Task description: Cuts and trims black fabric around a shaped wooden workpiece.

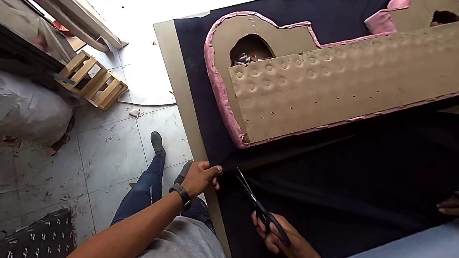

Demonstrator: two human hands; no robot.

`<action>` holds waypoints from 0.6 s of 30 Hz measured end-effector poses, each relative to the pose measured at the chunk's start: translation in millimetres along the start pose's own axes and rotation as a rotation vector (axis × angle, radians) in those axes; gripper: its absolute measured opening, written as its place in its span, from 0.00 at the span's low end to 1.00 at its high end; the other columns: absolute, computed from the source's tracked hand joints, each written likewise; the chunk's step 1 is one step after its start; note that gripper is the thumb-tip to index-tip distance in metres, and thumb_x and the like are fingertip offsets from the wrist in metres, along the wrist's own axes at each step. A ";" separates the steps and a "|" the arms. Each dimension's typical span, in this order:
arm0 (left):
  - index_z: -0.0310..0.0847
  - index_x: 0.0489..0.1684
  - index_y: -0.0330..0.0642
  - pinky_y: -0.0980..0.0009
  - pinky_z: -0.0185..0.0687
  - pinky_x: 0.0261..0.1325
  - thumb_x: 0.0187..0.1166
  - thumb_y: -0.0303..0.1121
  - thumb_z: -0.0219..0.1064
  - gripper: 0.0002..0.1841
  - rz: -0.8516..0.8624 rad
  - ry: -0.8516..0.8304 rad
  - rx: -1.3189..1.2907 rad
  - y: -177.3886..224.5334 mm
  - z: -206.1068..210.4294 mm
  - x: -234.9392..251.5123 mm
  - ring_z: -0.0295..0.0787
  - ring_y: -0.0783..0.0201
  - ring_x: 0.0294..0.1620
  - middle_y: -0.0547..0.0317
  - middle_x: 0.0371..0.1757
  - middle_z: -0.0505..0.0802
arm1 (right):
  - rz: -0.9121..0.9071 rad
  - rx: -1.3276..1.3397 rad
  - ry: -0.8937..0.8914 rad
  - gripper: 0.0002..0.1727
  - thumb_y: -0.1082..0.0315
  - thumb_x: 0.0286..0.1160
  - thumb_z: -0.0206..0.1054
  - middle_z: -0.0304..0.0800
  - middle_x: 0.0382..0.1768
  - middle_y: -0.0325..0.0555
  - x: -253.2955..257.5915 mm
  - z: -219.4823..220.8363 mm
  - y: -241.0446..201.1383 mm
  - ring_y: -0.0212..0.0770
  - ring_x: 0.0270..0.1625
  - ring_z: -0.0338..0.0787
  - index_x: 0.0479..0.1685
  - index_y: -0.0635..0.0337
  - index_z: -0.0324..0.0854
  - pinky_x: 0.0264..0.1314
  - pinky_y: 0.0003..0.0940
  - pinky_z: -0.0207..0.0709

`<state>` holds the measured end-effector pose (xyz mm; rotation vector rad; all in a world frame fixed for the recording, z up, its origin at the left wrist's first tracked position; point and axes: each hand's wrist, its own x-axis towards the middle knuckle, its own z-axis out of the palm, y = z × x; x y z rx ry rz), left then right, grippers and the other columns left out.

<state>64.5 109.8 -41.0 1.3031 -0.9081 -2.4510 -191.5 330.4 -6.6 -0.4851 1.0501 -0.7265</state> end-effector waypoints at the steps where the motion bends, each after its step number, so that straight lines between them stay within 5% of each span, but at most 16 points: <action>1: 0.87 0.43 0.28 0.66 0.90 0.37 0.86 0.36 0.66 0.15 -0.006 -0.003 -0.001 -2.6 0.0 -1.2 0.90 0.61 0.24 0.51 0.22 0.90 | 0.003 0.002 -0.008 0.33 0.31 0.69 0.70 0.82 0.37 0.40 4.5 -0.5 -1.4 0.33 0.23 0.80 0.53 0.53 0.83 0.19 0.26 0.75; 7: 0.87 0.43 0.27 0.65 0.90 0.42 0.88 0.37 0.65 0.17 -0.009 -0.014 0.020 -8.2 1.6 -3.9 0.92 0.58 0.28 0.47 0.25 0.92 | -0.015 -0.043 0.084 0.27 0.35 0.72 0.69 0.79 0.28 0.34 65.2 -2.2 -37.2 0.26 0.20 0.74 0.38 0.51 0.83 0.18 0.20 0.67; 12: 0.87 0.43 0.27 0.64 0.91 0.42 0.88 0.36 0.64 0.16 -0.008 -0.033 0.046 -3.1 -2.6 -3.9 0.93 0.58 0.28 0.47 0.25 0.93 | 0.002 0.012 0.128 0.18 0.48 0.75 0.73 0.73 0.20 0.33 69.6 -0.2 -32.6 0.25 0.15 0.68 0.34 0.54 0.85 0.14 0.19 0.59; 18: 0.87 0.46 0.26 0.63 0.92 0.44 0.89 0.36 0.63 0.16 -0.028 -0.068 0.072 6.9 -16.0 -12.2 0.93 0.59 0.30 0.47 0.27 0.93 | -0.041 0.045 0.143 0.22 0.42 0.71 0.73 0.75 0.20 0.33 93.8 6.8 -40.4 0.23 0.16 0.68 0.29 0.53 0.84 0.15 0.18 0.58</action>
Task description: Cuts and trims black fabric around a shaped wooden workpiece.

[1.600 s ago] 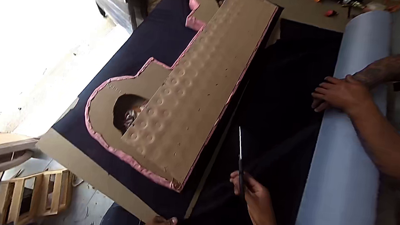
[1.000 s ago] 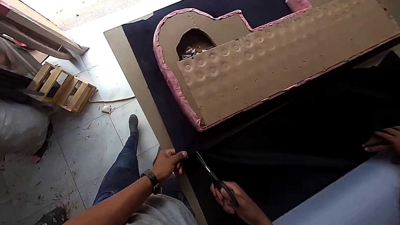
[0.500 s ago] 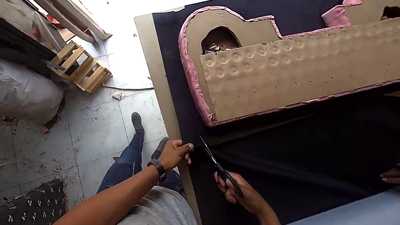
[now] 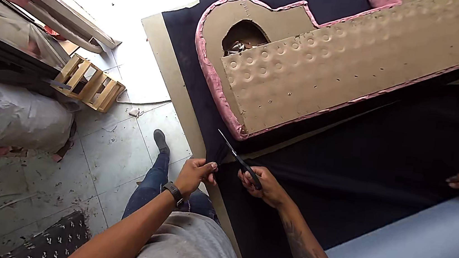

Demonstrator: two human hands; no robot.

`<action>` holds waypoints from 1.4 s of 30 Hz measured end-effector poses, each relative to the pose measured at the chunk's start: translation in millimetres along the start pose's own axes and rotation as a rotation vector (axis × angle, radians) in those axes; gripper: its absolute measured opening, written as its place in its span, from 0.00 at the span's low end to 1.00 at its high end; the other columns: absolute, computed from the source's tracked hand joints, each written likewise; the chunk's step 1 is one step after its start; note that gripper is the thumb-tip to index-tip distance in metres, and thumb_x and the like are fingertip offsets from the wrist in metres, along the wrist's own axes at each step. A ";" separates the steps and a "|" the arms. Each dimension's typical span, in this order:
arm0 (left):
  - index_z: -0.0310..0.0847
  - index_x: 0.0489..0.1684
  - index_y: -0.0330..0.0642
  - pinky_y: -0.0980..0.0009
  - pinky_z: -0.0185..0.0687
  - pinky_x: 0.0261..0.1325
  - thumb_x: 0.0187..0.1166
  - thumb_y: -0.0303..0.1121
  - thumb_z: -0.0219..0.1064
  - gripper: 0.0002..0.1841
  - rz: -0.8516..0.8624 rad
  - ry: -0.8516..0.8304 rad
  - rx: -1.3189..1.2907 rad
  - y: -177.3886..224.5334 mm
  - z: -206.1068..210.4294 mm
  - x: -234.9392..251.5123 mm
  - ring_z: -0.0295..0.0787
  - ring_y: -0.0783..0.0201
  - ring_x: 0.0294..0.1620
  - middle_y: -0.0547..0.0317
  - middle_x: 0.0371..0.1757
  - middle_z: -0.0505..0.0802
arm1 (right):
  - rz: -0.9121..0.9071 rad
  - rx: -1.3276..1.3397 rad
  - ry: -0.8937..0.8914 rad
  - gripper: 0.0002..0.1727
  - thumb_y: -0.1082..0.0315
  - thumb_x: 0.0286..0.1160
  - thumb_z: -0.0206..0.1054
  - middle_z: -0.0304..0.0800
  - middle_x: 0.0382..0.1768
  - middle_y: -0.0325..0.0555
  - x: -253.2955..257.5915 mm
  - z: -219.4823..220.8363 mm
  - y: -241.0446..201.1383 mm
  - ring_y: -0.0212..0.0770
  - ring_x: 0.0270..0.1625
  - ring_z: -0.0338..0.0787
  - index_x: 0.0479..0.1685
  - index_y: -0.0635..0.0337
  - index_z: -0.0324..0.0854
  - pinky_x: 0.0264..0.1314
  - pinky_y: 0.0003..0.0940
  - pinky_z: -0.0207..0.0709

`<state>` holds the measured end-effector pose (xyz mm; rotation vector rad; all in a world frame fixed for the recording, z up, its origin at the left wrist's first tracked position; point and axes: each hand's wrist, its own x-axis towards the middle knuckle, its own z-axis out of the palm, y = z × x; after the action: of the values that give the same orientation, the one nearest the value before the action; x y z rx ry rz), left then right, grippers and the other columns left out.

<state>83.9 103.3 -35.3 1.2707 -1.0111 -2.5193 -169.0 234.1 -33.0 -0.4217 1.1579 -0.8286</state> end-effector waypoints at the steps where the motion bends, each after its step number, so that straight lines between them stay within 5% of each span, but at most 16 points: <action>1: 0.87 0.46 0.26 0.63 0.92 0.44 0.89 0.35 0.62 0.16 0.003 -0.013 0.004 2.2 -0.5 -0.5 0.93 0.59 0.30 0.47 0.27 0.93 | 0.002 0.016 -0.015 0.23 0.41 0.71 0.73 0.76 0.22 0.34 4.3 0.6 -2.2 0.23 0.16 0.69 0.29 0.53 0.83 0.15 0.18 0.59; 10: 0.87 0.45 0.27 0.64 0.92 0.44 0.89 0.34 0.62 0.15 -0.009 -0.090 -0.006 11.9 -10.0 -5.8 0.94 0.59 0.30 0.48 0.27 0.93 | -0.010 0.002 0.018 0.16 0.52 0.76 0.72 0.74 0.20 0.35 14.7 10.8 -10.2 0.24 0.16 0.68 0.32 0.56 0.85 0.15 0.18 0.58; 42: 0.88 0.46 0.27 0.61 0.92 0.45 0.91 0.36 0.60 0.18 0.084 -0.228 0.064 76.0 -113.1 -64.5 0.94 0.56 0.32 0.42 0.35 0.94 | -0.163 0.101 0.190 0.17 0.55 0.84 0.65 0.71 0.17 0.40 132.6 87.7 -61.7 0.27 0.12 0.64 0.32 0.59 0.82 0.12 0.20 0.57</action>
<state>197.9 14.4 7.8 0.9491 -1.1728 -2.6296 -88.8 83.9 -42.3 -0.3625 1.2619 -1.0833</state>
